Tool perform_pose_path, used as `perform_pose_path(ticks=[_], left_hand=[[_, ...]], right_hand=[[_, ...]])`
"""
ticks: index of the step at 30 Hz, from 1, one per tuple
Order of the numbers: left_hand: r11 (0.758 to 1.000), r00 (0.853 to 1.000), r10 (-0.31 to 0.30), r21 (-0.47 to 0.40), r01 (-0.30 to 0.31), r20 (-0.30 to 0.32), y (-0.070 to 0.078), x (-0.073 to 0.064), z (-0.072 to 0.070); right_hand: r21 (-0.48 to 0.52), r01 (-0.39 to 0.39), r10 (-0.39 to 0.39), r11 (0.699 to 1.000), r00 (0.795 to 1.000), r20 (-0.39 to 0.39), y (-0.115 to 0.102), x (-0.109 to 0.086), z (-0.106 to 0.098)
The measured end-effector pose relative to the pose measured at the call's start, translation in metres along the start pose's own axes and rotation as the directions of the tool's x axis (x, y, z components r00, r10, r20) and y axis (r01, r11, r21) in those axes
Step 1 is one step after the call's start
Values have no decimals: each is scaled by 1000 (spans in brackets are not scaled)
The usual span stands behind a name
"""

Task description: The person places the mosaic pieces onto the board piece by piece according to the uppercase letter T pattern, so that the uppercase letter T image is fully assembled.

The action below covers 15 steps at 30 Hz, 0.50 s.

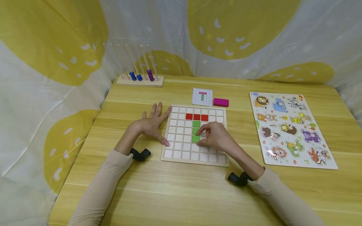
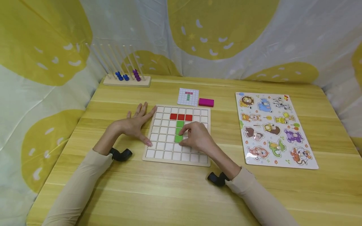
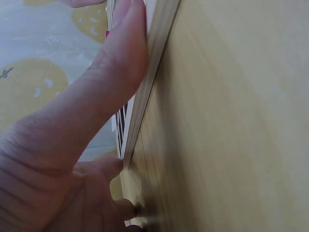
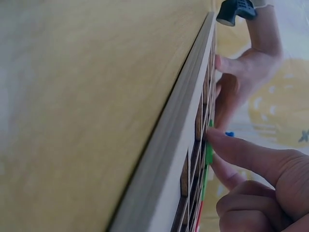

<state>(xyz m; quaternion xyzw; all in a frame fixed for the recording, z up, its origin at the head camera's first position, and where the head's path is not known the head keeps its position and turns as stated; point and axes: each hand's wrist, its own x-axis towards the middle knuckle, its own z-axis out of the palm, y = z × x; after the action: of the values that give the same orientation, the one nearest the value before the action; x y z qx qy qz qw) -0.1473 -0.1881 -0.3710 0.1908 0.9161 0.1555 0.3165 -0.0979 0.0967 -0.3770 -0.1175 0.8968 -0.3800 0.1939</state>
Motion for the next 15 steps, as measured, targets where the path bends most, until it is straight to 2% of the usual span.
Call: perform_pose_path(ticks=[15], left_hand=[[1000, 1000, 9, -13, -9, -3, 1, -1, -1]], right_hand=[[62, 26, -27, 998, 1000, 17, 4, 2, -3]])
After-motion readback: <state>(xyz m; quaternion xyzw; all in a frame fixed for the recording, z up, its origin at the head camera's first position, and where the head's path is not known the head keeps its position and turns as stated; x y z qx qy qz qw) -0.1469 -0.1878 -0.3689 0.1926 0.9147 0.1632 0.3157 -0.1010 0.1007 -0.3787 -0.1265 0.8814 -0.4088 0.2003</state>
